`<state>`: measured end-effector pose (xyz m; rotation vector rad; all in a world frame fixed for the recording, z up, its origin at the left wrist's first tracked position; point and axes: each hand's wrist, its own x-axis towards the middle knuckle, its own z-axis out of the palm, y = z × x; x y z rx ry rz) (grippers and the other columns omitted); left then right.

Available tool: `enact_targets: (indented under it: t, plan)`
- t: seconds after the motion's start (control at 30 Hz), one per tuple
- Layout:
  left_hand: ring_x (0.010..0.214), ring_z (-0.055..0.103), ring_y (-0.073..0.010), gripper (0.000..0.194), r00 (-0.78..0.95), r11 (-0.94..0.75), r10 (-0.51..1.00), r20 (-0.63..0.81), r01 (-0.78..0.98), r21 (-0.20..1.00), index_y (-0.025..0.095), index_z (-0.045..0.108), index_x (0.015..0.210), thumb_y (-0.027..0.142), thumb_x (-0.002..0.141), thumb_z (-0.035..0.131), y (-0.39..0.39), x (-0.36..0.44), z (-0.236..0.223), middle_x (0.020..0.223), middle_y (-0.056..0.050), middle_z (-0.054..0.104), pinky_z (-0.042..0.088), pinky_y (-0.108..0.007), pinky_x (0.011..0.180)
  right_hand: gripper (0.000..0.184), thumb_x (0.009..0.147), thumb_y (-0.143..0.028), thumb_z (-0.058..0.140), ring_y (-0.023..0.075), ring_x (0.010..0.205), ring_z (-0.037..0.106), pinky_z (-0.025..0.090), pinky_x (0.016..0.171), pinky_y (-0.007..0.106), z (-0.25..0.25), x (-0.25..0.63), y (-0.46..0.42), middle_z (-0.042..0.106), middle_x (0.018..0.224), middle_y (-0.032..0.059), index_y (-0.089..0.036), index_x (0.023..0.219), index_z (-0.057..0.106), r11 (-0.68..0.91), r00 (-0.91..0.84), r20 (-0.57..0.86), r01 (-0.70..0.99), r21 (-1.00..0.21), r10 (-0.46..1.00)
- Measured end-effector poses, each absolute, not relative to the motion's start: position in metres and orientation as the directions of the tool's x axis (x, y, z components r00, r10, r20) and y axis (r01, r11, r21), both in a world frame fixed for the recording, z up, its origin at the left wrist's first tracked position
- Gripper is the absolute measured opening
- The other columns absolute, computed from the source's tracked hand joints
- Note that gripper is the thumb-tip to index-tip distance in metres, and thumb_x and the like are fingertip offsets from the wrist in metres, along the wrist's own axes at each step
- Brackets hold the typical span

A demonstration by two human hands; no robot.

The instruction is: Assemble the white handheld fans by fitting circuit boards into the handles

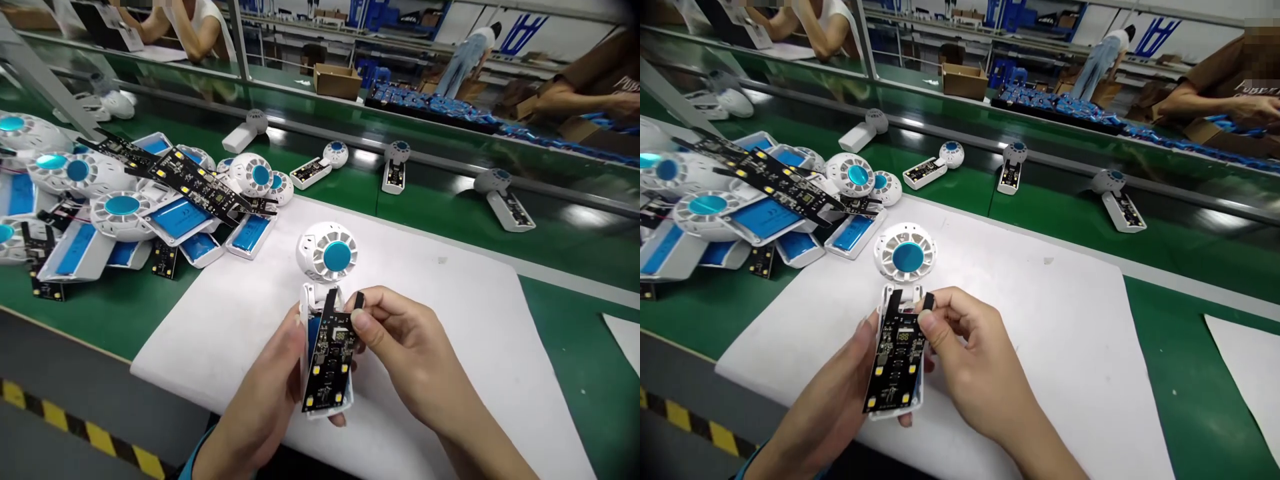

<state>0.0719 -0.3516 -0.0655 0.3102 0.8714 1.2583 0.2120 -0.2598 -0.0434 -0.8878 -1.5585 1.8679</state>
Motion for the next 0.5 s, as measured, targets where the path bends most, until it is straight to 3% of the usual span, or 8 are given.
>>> enact_targets:
  t: [0.17,0.27,0.37,0.5]
  plan:
    - [0.059,0.059,-0.0135,0.065,-0.064,0.344,0.873,-0.484,-0.623,0.702,0.03,0.05,0.141,0.069,0.09,0.059,-0.354,0.07,-0.069,0.085,-0.002,0.066,0.056,-0.022,0.05,0.016,0.1,-0.026,0.057,0.0127,0.067,0.063,0.052,0.06,0.02,-0.038,0.21,-0.264,0.067,0.077,-0.0003,-0.021,0.087,0.066,0.12,-0.61,0.008,0.143,-0.982,0.792]
    - [0.054,0.057,-0.012,0.069,-0.086,0.361,0.866,-0.493,-0.575,0.734,0.031,0.047,0.144,0.071,0.088,0.059,-0.356,0.068,-0.071,0.08,0.001,0.066,0.054,-0.021,0.049,0.017,0.101,-0.022,0.055,0.0118,0.069,0.065,0.051,0.057,0.018,-0.038,0.21,-0.267,0.069,0.081,-0.0013,-0.023,0.089,0.066,0.209,-0.605,0.06,0.179,-0.961,0.794]
    - [0.06,0.059,-0.0141,0.067,-0.109,0.357,0.862,-0.495,-0.564,0.744,0.032,0.049,0.143,0.072,0.089,0.058,-0.357,0.068,-0.074,0.081,0.001,0.064,0.055,-0.022,0.051,0.016,0.102,-0.019,0.056,0.0103,0.071,0.064,0.051,0.061,0.017,-0.041,0.209,-0.268,0.068,0.083,-0.0032,-0.024,0.089,0.064,0.268,-0.601,0.117,0.167,-0.949,0.791]
    - [0.082,0.067,-0.0235,0.071,-0.212,0.228,0.897,-0.387,-0.528,0.818,0.03,0.056,0.139,0.077,0.085,0.056,-0.356,0.071,-0.076,0.103,-0.007,0.067,0.058,-0.028,0.056,0.012,0.101,-0.016,0.058,0.0117,0.083,0.062,0.052,0.073,0.02,-0.047,0.21,-0.273,0.064,0.092,-0.0013,-0.025,0.096,0.065,0.401,-0.603,0.245,0.136,-0.906,0.759]
